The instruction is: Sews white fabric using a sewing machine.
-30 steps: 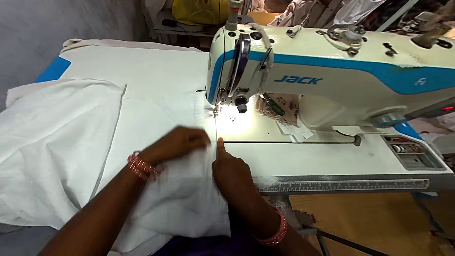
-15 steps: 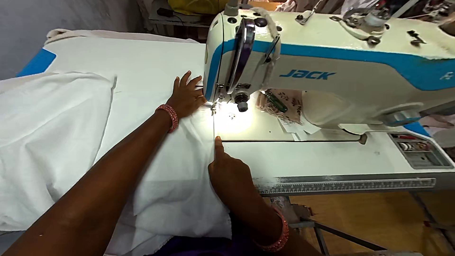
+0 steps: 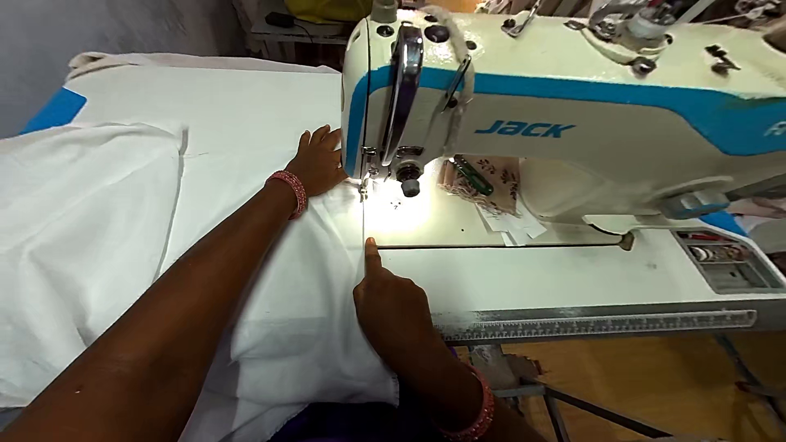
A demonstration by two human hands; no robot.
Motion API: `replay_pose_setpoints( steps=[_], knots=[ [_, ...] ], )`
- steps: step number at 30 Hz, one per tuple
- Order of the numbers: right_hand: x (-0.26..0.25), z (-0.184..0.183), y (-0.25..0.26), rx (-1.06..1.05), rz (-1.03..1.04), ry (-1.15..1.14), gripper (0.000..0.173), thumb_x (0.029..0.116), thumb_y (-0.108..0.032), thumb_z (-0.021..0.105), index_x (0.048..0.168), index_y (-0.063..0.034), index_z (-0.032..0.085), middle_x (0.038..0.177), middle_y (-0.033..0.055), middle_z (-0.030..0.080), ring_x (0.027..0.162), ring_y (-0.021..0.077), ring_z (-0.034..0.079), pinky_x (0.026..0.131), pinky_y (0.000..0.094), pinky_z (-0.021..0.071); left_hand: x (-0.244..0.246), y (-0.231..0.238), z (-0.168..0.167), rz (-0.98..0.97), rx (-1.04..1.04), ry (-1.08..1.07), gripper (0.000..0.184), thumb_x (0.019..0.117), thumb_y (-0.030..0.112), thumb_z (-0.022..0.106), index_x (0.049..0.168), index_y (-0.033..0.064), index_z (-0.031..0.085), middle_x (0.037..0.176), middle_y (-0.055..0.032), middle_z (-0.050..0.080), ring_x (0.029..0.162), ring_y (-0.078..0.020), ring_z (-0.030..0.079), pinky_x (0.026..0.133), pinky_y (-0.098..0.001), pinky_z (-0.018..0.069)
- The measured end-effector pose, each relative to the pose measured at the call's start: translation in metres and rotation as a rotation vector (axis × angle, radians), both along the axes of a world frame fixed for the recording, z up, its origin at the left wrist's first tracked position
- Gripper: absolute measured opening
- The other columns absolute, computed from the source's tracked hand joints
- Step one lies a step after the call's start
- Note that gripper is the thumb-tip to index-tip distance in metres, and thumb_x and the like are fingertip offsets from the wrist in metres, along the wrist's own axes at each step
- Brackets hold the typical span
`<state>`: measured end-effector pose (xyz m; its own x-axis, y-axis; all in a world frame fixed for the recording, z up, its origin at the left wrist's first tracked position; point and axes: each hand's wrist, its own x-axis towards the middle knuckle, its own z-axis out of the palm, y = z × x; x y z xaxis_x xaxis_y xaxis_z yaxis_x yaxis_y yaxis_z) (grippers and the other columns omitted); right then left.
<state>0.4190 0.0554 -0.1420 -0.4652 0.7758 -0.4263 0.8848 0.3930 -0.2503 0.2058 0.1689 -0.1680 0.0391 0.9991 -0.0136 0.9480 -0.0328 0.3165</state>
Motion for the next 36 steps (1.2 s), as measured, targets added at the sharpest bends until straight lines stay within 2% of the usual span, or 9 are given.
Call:
replay_pose_setpoints(
  steps=[7, 11, 15, 19, 24, 27, 29, 32, 36],
  knots=[
    [-0.001, 0.008, 0.003, -0.044, -0.029, 0.008, 0.058, 0.1061, -0.017, 0.037, 0.162, -0.0068, 0.028, 0.104, 0.0132, 0.073, 0.096, 0.0288, 0.073, 0.081, 0.0419, 0.0561, 0.001, 0.004, 0.004, 0.024, -0.018, 0.016, 0.044, 0.1034, 0.026, 0.058, 0.144, 0.0091, 0.060, 0.165, -0.0179, 0.034, 0.154, -0.0444, 0.022, 0.120, -0.0712, 0.0105],
    [-0.003, 0.012, 0.002, -0.052, -0.049, -0.011, 0.060, 0.1073, -0.018, 0.037, 0.164, -0.0101, 0.022, 0.106, 0.0141, 0.074, 0.097, 0.0306, 0.073, 0.083, 0.0452, 0.0564, 0.005, 0.002, 0.010, 0.049, -0.036, 0.005, 0.049, 0.1032, 0.027, 0.059, 0.149, 0.0085, 0.055, 0.164, -0.0197, 0.034, 0.155, -0.0440, 0.023, 0.122, -0.0686, 0.0095],
    [-0.003, 0.013, -0.001, -0.045, -0.069, -0.012, 0.060, 0.1078, -0.020, 0.037, 0.165, -0.0122, 0.022, 0.108, 0.0147, 0.074, 0.098, 0.0315, 0.073, 0.083, 0.0461, 0.0566, 0.008, 0.000, 0.013, 0.028, 0.015, 0.040, 0.049, 0.0977, 0.023, 0.067, 0.141, 0.0021, 0.060, 0.159, -0.0222, 0.043, 0.153, -0.0401, 0.030, 0.124, -0.0634, 0.0138],
    [-0.002, 0.014, -0.002, -0.056, -0.072, 0.000, 0.059, 0.1085, -0.020, 0.036, 0.165, -0.0141, 0.022, 0.114, 0.0157, 0.073, 0.104, 0.0323, 0.072, 0.087, 0.0475, 0.0557, 0.011, -0.007, 0.011, 0.039, 0.024, 0.063, 0.041, 0.1040, 0.023, 0.056, 0.141, 0.0072, 0.062, 0.159, -0.0160, 0.046, 0.154, -0.0353, 0.030, 0.125, -0.0608, 0.0139],
    [0.000, 0.013, -0.004, -0.041, -0.074, 0.030, 0.057, 0.1087, -0.020, 0.034, 0.164, -0.0136, 0.026, 0.116, 0.0158, 0.072, 0.105, 0.0326, 0.071, 0.088, 0.0483, 0.0552, 0.017, -0.038, 0.038, 0.097, -0.129, 0.037, 0.041, 0.1088, 0.025, 0.048, 0.145, 0.0088, 0.059, 0.159, -0.0184, 0.044, 0.151, -0.0388, 0.033, 0.119, -0.0611, 0.0274],
    [-0.001, 0.011, -0.006, -0.019, -0.076, 0.011, 0.056, 0.1088, -0.021, 0.034, 0.164, -0.0137, 0.027, 0.117, 0.0157, 0.072, 0.106, 0.0324, 0.071, 0.088, 0.0489, 0.0554, 0.021, -0.054, 0.029, 0.057, -0.126, -0.033, 0.040, 0.1087, 0.025, 0.049, 0.143, 0.0076, 0.060, 0.155, -0.0194, 0.048, 0.148, -0.0388, 0.038, 0.118, -0.0610, 0.0301],
    [-0.002, 0.010, -0.007, 0.006, -0.073, 0.000, 0.056, 0.1084, -0.021, 0.034, 0.163, -0.0133, 0.028, 0.117, 0.0158, 0.073, 0.104, 0.0324, 0.072, 0.087, 0.0496, 0.0557, 0.024, -0.059, 0.022, 0.042, -0.163, -0.069, 0.043, 0.1103, 0.031, 0.044, 0.147, 0.0106, 0.057, 0.158, -0.0179, 0.045, 0.150, -0.0385, 0.035, 0.119, -0.0620, 0.0277],
    [-0.004, 0.009, -0.010, 0.043, -0.078, -0.017, 0.055, 0.1087, -0.022, 0.036, 0.163, -0.0131, 0.030, 0.116, 0.0162, 0.073, 0.104, 0.0331, 0.072, 0.086, 0.0500, 0.0559, 0.025, -0.059, 0.012, 0.059, -0.178, -0.130, 0.049, 0.1108, 0.038, 0.041, 0.154, 0.0161, 0.049, 0.167, -0.0132, 0.033, 0.157, -0.0381, 0.020, 0.122, -0.0674, 0.0126],
    [-0.004, 0.004, -0.012, 0.105, -0.078, -0.027, 0.056, 0.1077, -0.022, 0.038, 0.162, -0.0124, 0.032, 0.113, 0.0168, 0.074, 0.100, 0.0335, 0.073, 0.084, 0.0505, 0.0563, 0.022, -0.057, 0.000, 0.062, -0.120, -0.158, 0.051, 0.1106, 0.040, 0.040, 0.157, 0.0197, 0.044, 0.169, -0.0107, 0.029, 0.158, -0.0363, 0.017, 0.123, -0.0682, 0.0057]
  ],
)
